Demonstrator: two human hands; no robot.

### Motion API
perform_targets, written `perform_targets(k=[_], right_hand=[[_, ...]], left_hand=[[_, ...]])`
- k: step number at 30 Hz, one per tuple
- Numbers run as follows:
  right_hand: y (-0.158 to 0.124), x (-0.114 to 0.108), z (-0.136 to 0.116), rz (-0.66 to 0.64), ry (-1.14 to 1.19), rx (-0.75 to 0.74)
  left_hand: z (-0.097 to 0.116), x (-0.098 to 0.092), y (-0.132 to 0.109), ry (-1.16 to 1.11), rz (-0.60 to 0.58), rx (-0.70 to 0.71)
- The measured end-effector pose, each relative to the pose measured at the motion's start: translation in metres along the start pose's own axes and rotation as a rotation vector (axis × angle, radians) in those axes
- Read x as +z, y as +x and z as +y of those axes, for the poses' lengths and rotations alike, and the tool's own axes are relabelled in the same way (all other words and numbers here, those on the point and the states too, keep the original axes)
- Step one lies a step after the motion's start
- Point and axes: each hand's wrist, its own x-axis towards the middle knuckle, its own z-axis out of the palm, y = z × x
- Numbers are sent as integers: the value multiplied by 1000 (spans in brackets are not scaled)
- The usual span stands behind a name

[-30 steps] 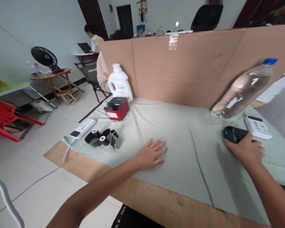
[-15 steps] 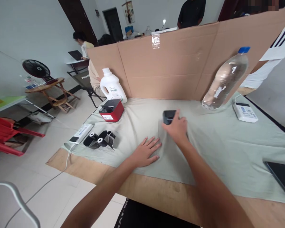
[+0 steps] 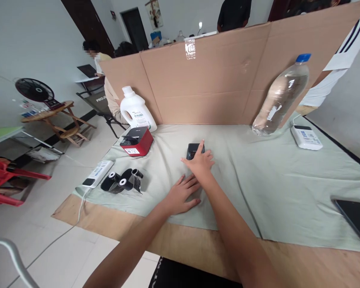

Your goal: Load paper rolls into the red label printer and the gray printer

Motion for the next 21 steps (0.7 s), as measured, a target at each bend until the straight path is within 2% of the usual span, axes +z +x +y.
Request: perform_targets(k=[3, 5, 6, 9, 12, 16, 18, 21], right_hand=[[23, -6, 14, -29, 220, -31], [39, -2, 25, 14, 417, -96], [44, 1, 31, 40, 515, -129], [53, 17, 44, 69, 716, -150], [51, 31, 51, 78, 745, -117], [46, 40, 53, 119, 714, -190], [44, 40, 53, 106, 703, -215], [43, 38, 54, 52, 706, -171]], left_hand=[[-18, -13, 12, -176, 206, -158], [-35, -27, 31, -223, 329, -305], [-44, -34, 43, -199, 350, -359], [-66, -44, 78, -67, 261, -459], [-75, -35, 97, -35, 193, -541], [-77, -18, 97, 23, 241, -546], [-76, -15, 95, 63, 245, -542], [-75, -17, 95, 126, 228, -548]])
